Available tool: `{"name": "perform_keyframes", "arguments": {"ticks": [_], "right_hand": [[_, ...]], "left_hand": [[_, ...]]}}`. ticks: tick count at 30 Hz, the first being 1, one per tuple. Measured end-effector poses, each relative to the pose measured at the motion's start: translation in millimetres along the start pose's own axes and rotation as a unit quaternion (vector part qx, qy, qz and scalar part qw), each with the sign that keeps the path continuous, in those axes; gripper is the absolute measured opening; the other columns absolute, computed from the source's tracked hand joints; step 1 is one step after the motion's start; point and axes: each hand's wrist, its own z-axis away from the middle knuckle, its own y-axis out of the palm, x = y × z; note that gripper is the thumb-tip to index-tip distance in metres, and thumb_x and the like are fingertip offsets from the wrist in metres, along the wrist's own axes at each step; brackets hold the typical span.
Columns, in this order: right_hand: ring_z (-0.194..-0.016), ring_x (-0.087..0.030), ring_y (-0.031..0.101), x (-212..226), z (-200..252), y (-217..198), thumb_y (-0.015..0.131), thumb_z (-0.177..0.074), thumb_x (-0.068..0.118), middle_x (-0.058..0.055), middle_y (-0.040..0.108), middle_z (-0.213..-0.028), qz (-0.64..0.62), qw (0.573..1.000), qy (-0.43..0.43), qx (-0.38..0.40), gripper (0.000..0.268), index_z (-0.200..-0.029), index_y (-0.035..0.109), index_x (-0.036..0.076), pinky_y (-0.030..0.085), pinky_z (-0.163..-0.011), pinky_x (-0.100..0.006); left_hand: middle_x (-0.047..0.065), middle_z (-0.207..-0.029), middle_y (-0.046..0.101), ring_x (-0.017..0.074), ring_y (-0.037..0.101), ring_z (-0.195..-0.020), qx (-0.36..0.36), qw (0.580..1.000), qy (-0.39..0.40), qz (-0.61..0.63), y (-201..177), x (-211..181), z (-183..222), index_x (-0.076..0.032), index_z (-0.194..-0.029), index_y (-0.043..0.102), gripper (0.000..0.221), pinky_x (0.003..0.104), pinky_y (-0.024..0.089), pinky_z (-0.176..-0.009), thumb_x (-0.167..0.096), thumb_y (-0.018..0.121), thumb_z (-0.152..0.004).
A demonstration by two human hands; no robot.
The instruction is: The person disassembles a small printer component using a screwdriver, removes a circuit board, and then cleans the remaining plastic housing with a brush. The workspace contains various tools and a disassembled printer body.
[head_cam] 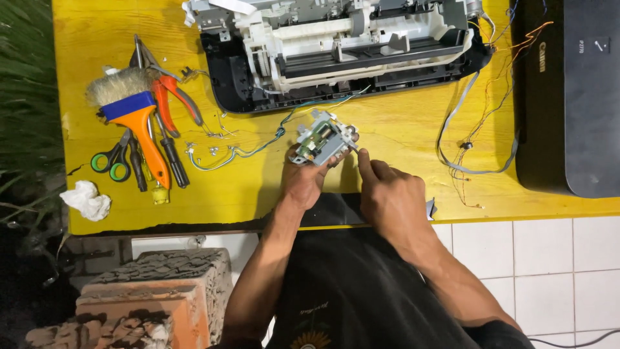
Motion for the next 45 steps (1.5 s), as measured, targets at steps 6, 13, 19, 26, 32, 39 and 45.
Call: {"name": "perform_keyframes", "arguments": {"ticks": [6, 13, 19, 26, 32, 39, 45], "right_hand": [[-0.068, -0.037, 0.074, 5.2, -12.1, -12.4, 0.075, -0.093, 0.048, -0.011, 0.074, -0.072, -0.164, 0.966, 0.187, 0.067, 0.049, -0.115, 0.073, 0.005, 0.058, -0.063, -0.053], [-0.089, -0.044, 0.074, -14.0, -20.6, -33.4, 0.049, -0.093, 0.013, -0.019, 0.075, -0.086, -0.398, 0.875, 0.255, 0.107, 0.037, -0.118, 0.076, 0.004, 0.056, -0.08, -0.052], [-0.091, -0.022, 0.069, -22.2, 2.7, -8.0, 0.06, -0.079, -0.007, -0.017, 0.073, -0.096, -0.513, 0.823, 0.242, 0.034, 0.048, -0.123, 0.077, 0.002, 0.055, -0.081, -0.036], [-0.045, -0.014, 0.058, -12.9, -9.9, -12.1, 0.056, -0.092, 0.002, -0.014, 0.071, -0.066, -0.516, 0.788, 0.324, 0.09, 0.037, -0.124, 0.07, -0.006, 0.048, -0.046, -0.028], [-0.065, -0.029, 0.069, -13.1, 0.1, -5.4, 0.068, -0.088, 0.008, -0.018, 0.074, -0.073, -0.378, 0.897, 0.223, 0.044, 0.031, -0.117, 0.08, 0.007, 0.053, -0.058, -0.036], [-0.059, -0.026, 0.068, -14.3, 2.8, 5.7, 0.06, -0.086, 0.005, -0.009, 0.067, -0.08, -0.063, 0.996, -0.048, -0.047, 0.039, -0.122, 0.074, 0.005, 0.057, -0.053, -0.04], [-0.069, -0.036, 0.072, -10.2, -10.3, 0.4, 0.065, -0.093, 0.025, -0.017, 0.072, -0.079, -0.232, 0.967, 0.109, -0.01, 0.041, -0.122, 0.072, -0.002, 0.059, -0.061, -0.046]], "left_hand": [[0.018, -0.089, 0.072, 0.0265, 0.07, -0.084, -0.05, 0.998, -0.01, -0.02, -6.2, 3.4, -2.8, 0.002, -0.105, 0.073, 0.03, 0.046, 0.064, -0.082, 0.008, 0.08, -0.076], [0.017, -0.104, 0.073, 0.0261, 0.069, -0.096, -0.023, 1.0, 0.008, -0.017, -15.1, 11.0, -3.3, 0.0, -0.118, 0.071, 0.036, 0.043, 0.061, -0.085, 0.011, 0.073, -0.083], [0.016, -0.121, 0.07, 0.0396, 0.066, -0.112, -0.027, 0.998, -0.035, 0.049, 28.2, -21.5, 2.6, 0.002, -0.124, 0.067, 0.039, 0.058, 0.061, -0.095, 0.014, 0.069, -0.087], [0.021, -0.113, 0.072, 0.0459, 0.067, -0.103, -0.051, 0.998, -0.032, 0.027, 10.7, -8.3, -0.1, 0.006, -0.111, 0.071, 0.032, 0.061, 0.062, -0.091, 0.018, 0.069, -0.082], [0.028, -0.117, 0.068, 0.0586, 0.059, -0.108, -0.014, 0.999, -0.014, 0.044, -5.4, 9.9, 0.4, 0.018, -0.121, 0.057, 0.037, 0.071, 0.055, -0.097, 0.017, 0.064, -0.085], [0.03, -0.122, 0.065, 0.0507, 0.063, -0.105, 0.022, 0.997, 0.024, 0.071, -36.0, 33.8, -8.8, 0.011, -0.125, 0.061, 0.046, 0.076, 0.055, -0.09, 0.018, 0.072, -0.081], [0.048, -0.127, 0.052, 0.0554, 0.049, -0.125, 0.027, 0.987, -0.025, -0.159, 20.1, -25.3, 6.0, 0.029, -0.129, 0.046, 0.037, 0.055, 0.047, -0.115, 0.012, 0.055, -0.098]]}}
